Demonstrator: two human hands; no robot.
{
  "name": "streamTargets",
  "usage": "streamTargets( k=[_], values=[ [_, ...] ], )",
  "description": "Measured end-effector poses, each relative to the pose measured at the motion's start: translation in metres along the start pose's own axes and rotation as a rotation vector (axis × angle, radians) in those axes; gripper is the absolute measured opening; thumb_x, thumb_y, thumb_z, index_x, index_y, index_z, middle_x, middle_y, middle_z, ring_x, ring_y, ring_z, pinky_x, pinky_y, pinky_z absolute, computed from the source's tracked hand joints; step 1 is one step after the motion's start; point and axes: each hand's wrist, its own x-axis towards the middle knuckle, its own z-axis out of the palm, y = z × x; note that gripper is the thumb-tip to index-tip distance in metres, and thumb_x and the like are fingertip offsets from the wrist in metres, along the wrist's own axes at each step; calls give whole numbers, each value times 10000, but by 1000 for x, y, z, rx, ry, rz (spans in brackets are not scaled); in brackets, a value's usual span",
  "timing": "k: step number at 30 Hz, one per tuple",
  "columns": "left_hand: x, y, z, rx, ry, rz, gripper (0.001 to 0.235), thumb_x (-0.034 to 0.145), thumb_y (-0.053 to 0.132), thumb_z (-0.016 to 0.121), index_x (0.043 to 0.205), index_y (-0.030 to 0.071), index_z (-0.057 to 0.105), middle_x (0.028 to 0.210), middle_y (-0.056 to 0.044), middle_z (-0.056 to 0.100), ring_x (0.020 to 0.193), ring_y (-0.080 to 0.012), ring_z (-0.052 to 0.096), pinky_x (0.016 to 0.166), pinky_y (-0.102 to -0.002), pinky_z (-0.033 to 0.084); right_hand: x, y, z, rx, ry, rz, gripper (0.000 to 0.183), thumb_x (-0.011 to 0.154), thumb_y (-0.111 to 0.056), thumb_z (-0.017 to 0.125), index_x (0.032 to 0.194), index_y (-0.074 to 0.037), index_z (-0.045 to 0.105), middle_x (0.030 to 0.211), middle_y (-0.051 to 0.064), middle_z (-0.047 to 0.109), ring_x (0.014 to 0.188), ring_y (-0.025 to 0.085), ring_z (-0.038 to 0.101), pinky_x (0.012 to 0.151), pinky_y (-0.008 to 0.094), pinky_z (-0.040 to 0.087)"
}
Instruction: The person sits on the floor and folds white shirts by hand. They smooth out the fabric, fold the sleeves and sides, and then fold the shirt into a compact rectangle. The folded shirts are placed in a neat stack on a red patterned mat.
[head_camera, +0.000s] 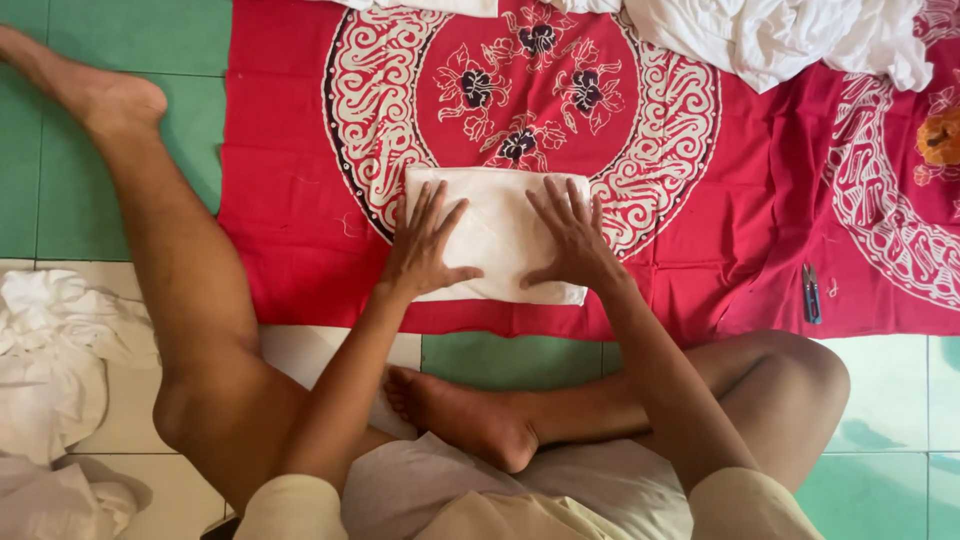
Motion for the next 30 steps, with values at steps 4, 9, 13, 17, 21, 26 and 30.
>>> streamTargets(
  k=[4, 9, 13, 17, 21, 26, 30],
  values=[
    [-1, -9, -6, 34, -125, 13, 1299, 551, 948, 645, 1600, 229, 379, 1649, -224, 311, 1535, -440, 283, 1182, -730, 190, 6, 27, 24, -67, -57, 3, 1511, 368, -870, 763, 1659, -288, 236, 1722, 158, 181, 1561, 470, 122, 1204, 730, 61],
    [-4, -10, -26, 21, -244, 38, 1453, 415, 918, 737, 1626, 233, 316, 1676, -240, 246, 1554, -444, 224, 1198, -718, 174, -4, 33, 14, -154, -89, -59, 1548, 325, -749, 839, 1667, -300, 211, 1701, 216, 203, 1557, 474, 139, 1178, 757, 100],
    [-7, -7, -42, 11, -292, -1, 1466, 412, 912, 740, 1636, 243, 290, 1694, -241, 190, 1571, -434, 172, 1192, -742, 120, -22, 49, 20, -163, -104, -24, 1551, 327, -640, 914, 1666, -288, 215, 1688, 260, 189, 1565, 484, 86, 1161, 779, 65],
    [-8, -13, -41, -118, -58, -167, 1304, 508, 655, 891, 1568, 90, 383, 1508, -265, 390, 1393, -431, 437, 1132, -597, 342, -35, 60, 26, 83, 168, 88, 1417, 467, -557, 908, 1654, -194, 225, 1586, 289, 236, 1464, 507, 223, 1129, 729, 217],
    [-19, -66, 37, -365, 20, -726, 675, 738, 552, 859, 1265, 186, 648, 979, 4, 763, 909, -233, 752, 803, -445, 582, -41, 86, 47, 390, 401, 444, 503, 932, -316, 797, 1353, -128, 594, 1026, 155, 751, 892, 339, 755, 676, 441, 636],
    [-7, -68, 39, -428, -55, -830, 494, 742, 491, 816, 1129, 205, 703, 899, -3, 770, 932, -251, 757, 772, -436, 588, -20, 96, 51, 601, 256, 596, 449, 913, -344, 794, 1267, -99, 663, 1011, 140, 761, 812, 284, 758, 544, 372, 635],
    [0, -55, 25, -596, -69, -834, 379, 720, 364, 812, 994, 123, 707, 885, -114, 756, 944, -322, 748, 777, -450, 577, -16, 92, 54, 670, 95, 583, 500, 873, -349, 809, 1216, -2, 697, 1021, 218, 745, 941, 356, 736, 775, 489, 586]
  ],
)
